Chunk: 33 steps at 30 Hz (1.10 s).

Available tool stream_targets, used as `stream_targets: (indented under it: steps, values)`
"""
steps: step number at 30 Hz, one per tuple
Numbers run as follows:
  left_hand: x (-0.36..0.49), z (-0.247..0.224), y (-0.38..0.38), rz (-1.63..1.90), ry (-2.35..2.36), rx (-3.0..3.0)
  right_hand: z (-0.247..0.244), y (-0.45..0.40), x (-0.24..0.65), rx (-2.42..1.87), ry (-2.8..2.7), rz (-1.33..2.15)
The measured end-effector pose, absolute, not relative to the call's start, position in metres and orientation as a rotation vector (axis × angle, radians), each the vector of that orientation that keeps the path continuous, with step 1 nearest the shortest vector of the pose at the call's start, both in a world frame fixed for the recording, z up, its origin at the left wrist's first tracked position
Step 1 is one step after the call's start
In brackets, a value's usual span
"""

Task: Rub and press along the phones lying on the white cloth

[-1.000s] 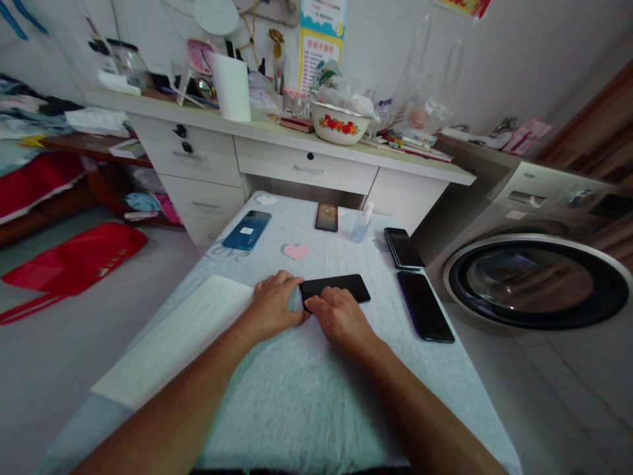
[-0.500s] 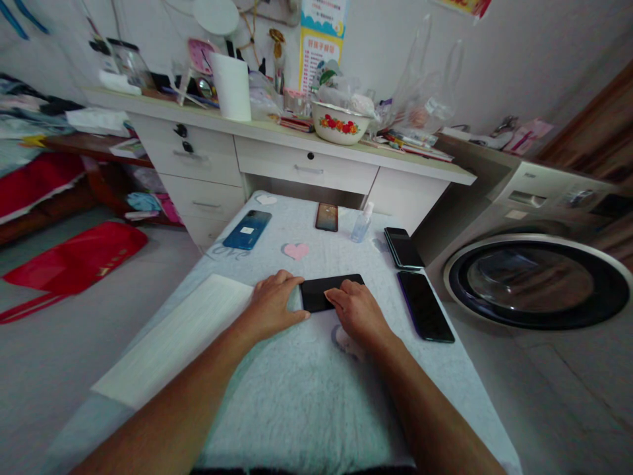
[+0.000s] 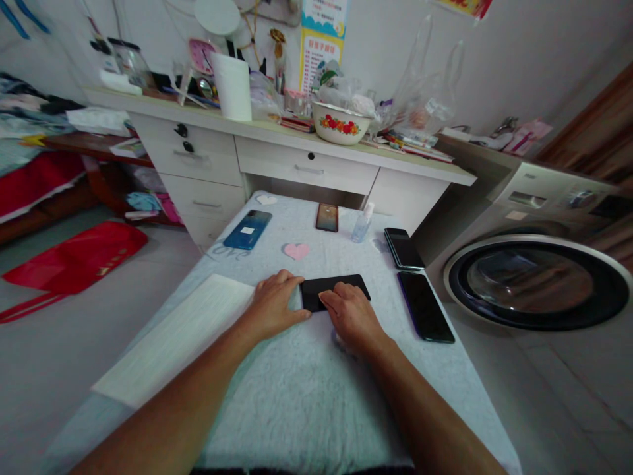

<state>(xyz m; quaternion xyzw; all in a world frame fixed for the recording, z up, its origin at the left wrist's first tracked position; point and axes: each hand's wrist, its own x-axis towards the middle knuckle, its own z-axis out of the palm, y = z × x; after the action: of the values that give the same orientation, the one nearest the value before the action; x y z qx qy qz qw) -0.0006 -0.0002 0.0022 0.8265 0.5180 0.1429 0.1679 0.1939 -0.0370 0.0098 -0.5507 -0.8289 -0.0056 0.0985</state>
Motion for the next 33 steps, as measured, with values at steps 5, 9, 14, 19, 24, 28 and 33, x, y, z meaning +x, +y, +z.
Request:
stream_targets:
  steps: [5,9,14,19,24,28,33]
  values:
    - [0.000,0.003,0.000,0.401,1.491,2.346,0.008,-0.040,0.183,-1.515,-2.489,-0.010]
    - [0.000,0.000,0.001,0.405,1.484,2.359,0.009,-0.041,0.177,-1.437,-2.518,0.031]
    - [0.000,-0.001,0.001,0.413,1.482,2.366,0.010,-0.041,0.180,-1.449,-2.528,0.037]
    - [0.000,0.001,0.001,0.395,1.493,2.358,0.014,-0.041,0.190,-1.517,-2.515,0.052]
    - [-0.001,0.000,0.001,0.396,1.491,2.363,0.018,-0.039,0.203,-1.589,-2.498,0.116]
    - [-0.002,-0.001,0.001,0.401,1.487,2.366,0.020,-0.035,0.211,-1.654,-2.476,0.163]
    - [-0.001,0.001,0.001,0.393,1.474,2.363,0.030,-0.035,0.216,-1.724,-2.448,0.214]
